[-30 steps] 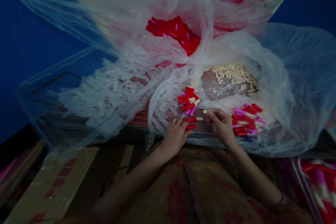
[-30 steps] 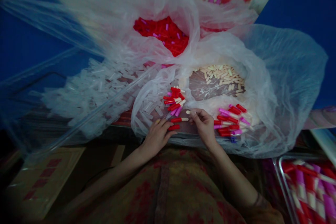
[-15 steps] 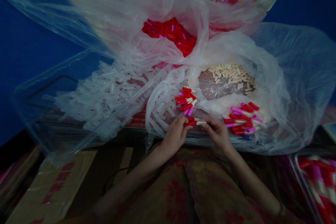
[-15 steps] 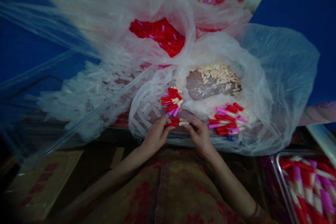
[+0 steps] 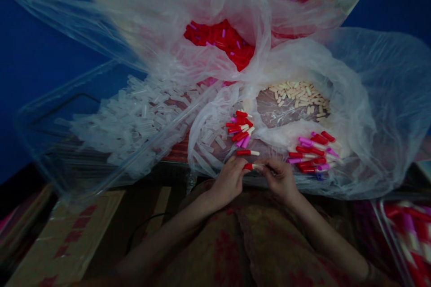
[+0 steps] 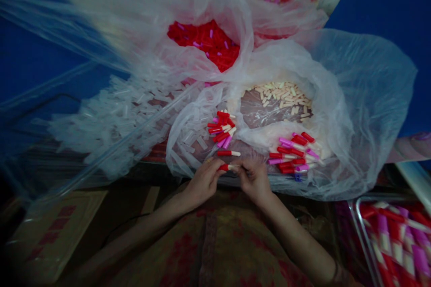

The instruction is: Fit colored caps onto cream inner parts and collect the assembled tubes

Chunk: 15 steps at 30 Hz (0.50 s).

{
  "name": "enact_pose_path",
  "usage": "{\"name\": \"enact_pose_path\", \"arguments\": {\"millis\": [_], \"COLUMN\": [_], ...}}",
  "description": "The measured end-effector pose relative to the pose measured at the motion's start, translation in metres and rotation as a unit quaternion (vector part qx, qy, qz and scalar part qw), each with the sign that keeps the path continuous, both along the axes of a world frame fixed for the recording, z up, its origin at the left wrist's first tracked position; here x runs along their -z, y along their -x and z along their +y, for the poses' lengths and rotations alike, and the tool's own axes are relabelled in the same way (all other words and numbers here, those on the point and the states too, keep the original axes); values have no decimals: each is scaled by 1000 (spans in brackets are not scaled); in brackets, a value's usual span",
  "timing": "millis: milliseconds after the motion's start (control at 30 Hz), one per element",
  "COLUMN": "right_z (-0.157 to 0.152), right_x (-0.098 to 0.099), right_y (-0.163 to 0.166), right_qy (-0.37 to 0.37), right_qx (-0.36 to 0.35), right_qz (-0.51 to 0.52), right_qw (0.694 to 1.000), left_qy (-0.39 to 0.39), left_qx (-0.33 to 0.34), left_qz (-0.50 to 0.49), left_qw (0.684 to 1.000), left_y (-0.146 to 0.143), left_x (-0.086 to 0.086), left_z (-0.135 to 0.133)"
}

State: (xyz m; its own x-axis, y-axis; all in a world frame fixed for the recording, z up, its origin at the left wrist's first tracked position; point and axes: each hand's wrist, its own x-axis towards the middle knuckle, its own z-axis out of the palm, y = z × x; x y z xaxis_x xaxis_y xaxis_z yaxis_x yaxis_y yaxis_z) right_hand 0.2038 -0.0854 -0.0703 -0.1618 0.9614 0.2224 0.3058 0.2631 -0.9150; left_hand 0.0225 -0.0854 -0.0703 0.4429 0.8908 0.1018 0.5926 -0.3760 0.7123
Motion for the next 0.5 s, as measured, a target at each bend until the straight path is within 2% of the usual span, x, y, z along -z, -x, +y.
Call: {"name": "enact_pose_path", "arguments": {"millis": [133,267,367,433,500], "right_z": [-1,8,24,35,42], "right_x": [-6,-4,-1,2,6], "right_y": [4,-1,-10,-13,-12], "right_qy": [-9,58,77,47,11], "right_qx": [-9,-72,-104,-71,-49], "right_qz": [-35,-10,0,-85,-215], "right_qw": [999,996,992,993,975], "left_qy": [-28,-35,-34,-35,-32], "left_qx": [-2,2,-62,-115,-146], "left_qz": [20,45,61,50,23], "left_qw": [999,998,996,992,988], "left_y": [-1,3,8,12,13], "left_x": [0,1,2,1,-1], "left_z": [-3,0,5,9,13]}}
